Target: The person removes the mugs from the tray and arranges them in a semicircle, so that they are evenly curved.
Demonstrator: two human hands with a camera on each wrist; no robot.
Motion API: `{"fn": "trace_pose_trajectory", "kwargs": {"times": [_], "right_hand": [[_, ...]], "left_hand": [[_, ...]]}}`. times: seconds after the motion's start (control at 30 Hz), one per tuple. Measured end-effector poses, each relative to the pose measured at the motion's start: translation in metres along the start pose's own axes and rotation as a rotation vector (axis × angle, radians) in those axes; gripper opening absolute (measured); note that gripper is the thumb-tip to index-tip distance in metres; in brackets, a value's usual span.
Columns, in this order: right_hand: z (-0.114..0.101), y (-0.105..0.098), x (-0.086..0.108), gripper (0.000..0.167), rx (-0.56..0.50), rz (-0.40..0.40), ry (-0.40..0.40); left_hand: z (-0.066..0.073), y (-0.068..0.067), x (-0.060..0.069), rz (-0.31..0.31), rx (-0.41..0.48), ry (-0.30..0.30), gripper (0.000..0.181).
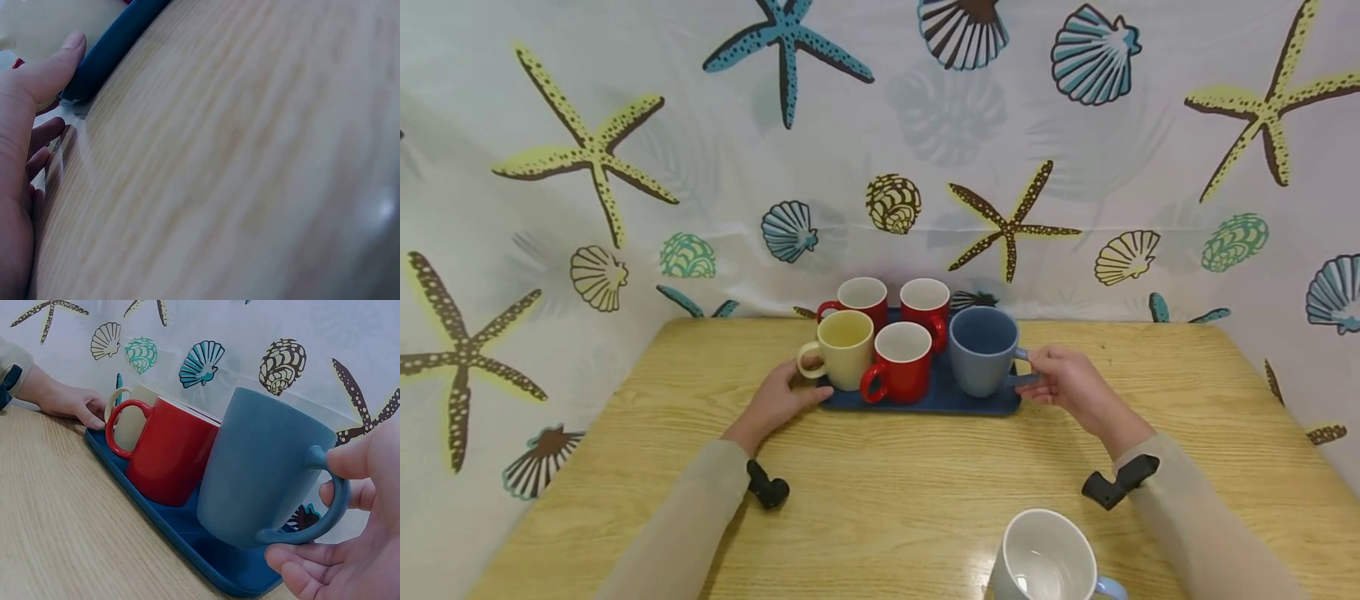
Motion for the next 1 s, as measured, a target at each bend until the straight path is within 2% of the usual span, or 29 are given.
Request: {"fn": "trace_pose_trajectory", "kwargs": {"times": [0.4,0.7,1.0], "right_hand": [[0.002,0.009,0.023,0.018,0.018,-0.044,0.029],[0.002,0.015,0.041,0.021,0.043,-0.077,-0.002],[0.002,0.018,0.057,0.021,0.009,-0.104,-0.028]], "left_hand": [[-0.004,0.002,0.0,0.002,-0.003,-0.005,0.061],[-0.001,0.002,0.001,0.002,-0.015,0.007,0.065],[0.004,0.0,0.001,0.0,0.0,0.006,0.062]]}}
Point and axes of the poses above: each hand's wrist, its own x-axis away from the middle knuckle, its own y-axis out of the palm, z = x × y, the point moved 5 cm from there along -x, towards the middle knuckle, and after that the axes turned 2 degrees about -y, right-handed, at the moved point
